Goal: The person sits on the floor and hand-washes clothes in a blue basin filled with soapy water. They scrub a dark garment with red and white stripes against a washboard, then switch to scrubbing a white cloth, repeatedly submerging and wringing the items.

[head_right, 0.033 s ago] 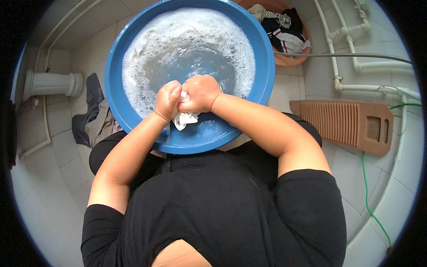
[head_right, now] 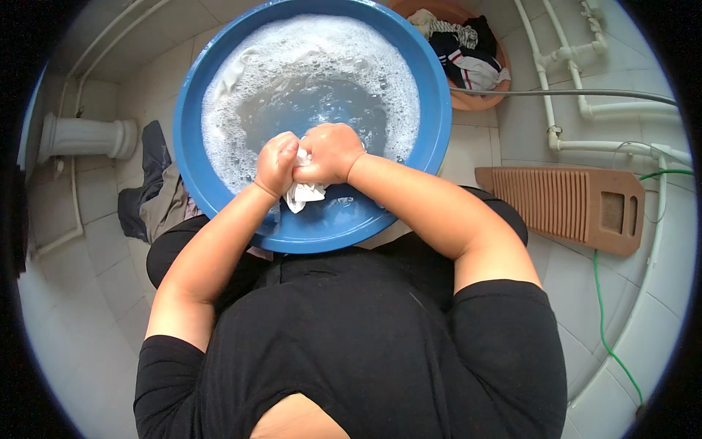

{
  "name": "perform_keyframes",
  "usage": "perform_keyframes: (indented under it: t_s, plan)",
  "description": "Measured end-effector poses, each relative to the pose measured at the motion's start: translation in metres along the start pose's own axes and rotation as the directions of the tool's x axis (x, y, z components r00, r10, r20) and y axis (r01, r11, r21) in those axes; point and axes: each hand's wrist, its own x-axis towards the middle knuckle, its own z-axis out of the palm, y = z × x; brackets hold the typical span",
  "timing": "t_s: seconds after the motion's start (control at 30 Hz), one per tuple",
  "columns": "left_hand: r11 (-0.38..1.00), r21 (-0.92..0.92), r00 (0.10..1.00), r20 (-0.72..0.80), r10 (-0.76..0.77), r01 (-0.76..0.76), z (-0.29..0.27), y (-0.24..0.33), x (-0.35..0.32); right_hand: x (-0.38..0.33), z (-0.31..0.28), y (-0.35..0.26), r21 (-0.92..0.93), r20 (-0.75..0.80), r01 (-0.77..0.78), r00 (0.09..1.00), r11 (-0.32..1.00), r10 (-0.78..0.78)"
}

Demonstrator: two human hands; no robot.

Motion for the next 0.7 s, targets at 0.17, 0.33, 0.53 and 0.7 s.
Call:
perform_keyframes:
  t_s: [0.17, 0.33, 0.53, 0.7]
  plan:
    - [0.526, -0.774, 0.857, 0.041, -0.513, 0.352, -0.005, -0.020, 0.006, 0.014, -0.011, 0.029, 0.655, 0.215, -0.419, 0.901, 0.629, 0.377]
    - [0.093, -0.968, 0.636, 0.079, -0.768, 0.232, -0.049, -0.009, 0.007, 0.014, -0.022, 0.062, 0.899, 0.197, -0.423, 0.623, 0.115, 0.757]
    - [0.815, 0.505, 0.927, -0.363, -0.100, 0.285, -0.019, -0.011, 0.000, 0.020, -0.005, 0.054, -0.198, -0.336, -0.322, 0.910, 0.926, 0.245]
    - [0.795, -0.046, 0.790, -0.092, -0.606, 0.605, -0.016, -0.033, 0.008, 0.045, 0.005, 0.046, -0.241, 0.118, -0.348, 0.916, 0.906, 0.383]
